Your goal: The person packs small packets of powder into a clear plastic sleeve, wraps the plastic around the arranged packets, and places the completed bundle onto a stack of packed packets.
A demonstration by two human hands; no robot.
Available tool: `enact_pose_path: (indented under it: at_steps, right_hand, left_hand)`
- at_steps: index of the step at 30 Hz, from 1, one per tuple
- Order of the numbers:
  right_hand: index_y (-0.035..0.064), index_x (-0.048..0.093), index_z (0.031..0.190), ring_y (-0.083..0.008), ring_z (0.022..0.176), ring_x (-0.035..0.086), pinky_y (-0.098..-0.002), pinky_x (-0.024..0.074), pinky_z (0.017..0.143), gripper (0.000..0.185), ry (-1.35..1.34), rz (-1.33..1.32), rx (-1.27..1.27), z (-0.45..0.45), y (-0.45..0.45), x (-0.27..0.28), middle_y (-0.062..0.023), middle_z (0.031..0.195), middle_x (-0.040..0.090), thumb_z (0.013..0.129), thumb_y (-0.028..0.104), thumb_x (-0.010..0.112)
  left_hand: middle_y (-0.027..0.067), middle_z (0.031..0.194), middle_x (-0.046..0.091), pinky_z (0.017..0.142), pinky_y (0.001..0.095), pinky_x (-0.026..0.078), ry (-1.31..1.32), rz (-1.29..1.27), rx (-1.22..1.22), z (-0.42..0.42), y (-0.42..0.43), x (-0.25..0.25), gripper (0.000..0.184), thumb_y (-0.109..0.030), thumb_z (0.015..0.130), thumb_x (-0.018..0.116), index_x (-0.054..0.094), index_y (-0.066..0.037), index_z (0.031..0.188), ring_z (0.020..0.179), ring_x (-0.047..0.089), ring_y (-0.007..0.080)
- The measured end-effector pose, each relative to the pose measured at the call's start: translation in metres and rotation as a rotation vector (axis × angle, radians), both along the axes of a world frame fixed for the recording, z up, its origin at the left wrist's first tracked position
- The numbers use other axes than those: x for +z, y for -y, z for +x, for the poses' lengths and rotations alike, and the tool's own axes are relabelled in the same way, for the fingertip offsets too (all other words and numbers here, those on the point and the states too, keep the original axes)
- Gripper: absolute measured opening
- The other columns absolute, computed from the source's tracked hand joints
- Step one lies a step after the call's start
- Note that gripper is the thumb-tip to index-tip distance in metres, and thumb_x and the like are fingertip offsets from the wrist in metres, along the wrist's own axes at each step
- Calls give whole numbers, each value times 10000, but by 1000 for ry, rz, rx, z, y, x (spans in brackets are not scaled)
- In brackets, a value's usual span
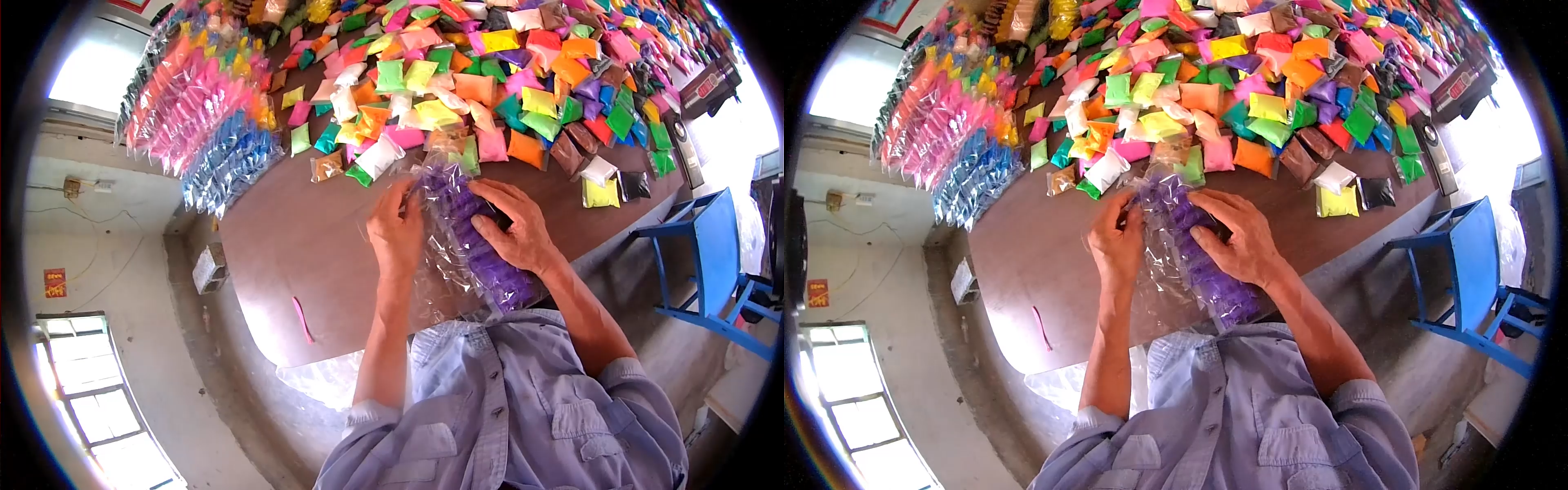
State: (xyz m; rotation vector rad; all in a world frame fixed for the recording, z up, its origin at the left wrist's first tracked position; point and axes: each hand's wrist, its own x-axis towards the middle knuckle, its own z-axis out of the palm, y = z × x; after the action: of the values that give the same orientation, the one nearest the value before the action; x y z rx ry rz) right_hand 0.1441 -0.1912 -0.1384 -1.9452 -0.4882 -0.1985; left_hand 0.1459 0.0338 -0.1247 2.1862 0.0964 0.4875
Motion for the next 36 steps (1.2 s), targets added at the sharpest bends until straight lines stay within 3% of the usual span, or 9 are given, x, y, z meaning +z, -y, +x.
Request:
enact_pose_path:
  at_steps: [4,12,22,25,28,30,31,34,36]
  right_hand:
    - [70,719,1391,-387,1290,674,-470,534,1102,488,1,-12,-7,-1,0,-1,-186,1399,716,921,170,805]
    - [72,723,1386,-377,1268,683,-463,541,1094,490,30,1,-4,0,-1,-4,-171,1379,725,912,151,819]
    - [70,719,1388,-387,1272,678,-458,542,1091,492,28,0,-4,0,-1,-4,-179,1382,720,910,139,814]
    - [66,719,1380,-394,1275,675,-460,540,1091,475,33,-14,-13,0,-1,-2,-186,1384,719,920,146,804]
    - [64,719,1375,-396,1278,674,-458,542,1086,462,32,-13,-41,-2,-3,-2,-190,1383,720,929,154,798]
    - [63,719,1376,-394,1262,684,-455,546,1075,459,35,-31,-54,-6,-5,-3,-190,1369,727,932,149,795]
    - [65,720,1377,-393,1252,689,-459,545,1075,453,25,-21,-83,-6,-6,-2,-191,1365,729,938,158,789]
    - [59,724,1371,-394,1229,701,-463,550,1059,432,38,14,-120,-13,-18,-3,-198,1351,734,959,180,766]
    - [44,722,1362,-406,1221,700,-458,556,1046,421,113,-23,-242,-23,-30,-9,-212,1346,732,964,179,753]
  left_hand:
    - [176,1092,781,796,428,611,91,223,30,2,0,-5,236,-26,944,775,762,-28,1180,907,773,340]
    - [98,939,791,799,307,575,-118,-288,58,11,4,2,190,-86,987,801,782,-4,1157,858,705,131]
    - [130,1029,787,816,315,573,-12,-95,-38,19,3,-6,169,-50,1014,744,793,-6,1170,913,734,190]
    - [148,1011,770,799,332,571,-9,17,-77,16,-6,-6,236,-111,1031,737,771,-17,1245,869,724,213]
    - [133,950,739,743,337,563,-179,-258,-79,-8,-17,9,349,-208,1058,728,721,-10,1346,820,696,171]
    - [149,1122,811,781,310,613,-375,-330,-30,-43,-17,51,463,-295,1131,615,632,9,1481,938,768,182]
    - [147,1112,816,770,310,613,-434,-186,-46,-59,-23,50,538,-366,1134,602,598,18,1511,963,767,177]
    - [154,1110,817,770,318,614,-441,-420,-94,-116,-10,62,550,-331,1098,680,590,24,1508,948,765,174]
    - [151,1087,818,777,315,609,-386,-344,-105,-142,6,56,545,-288,1069,720,592,29,1495,927,762,168]
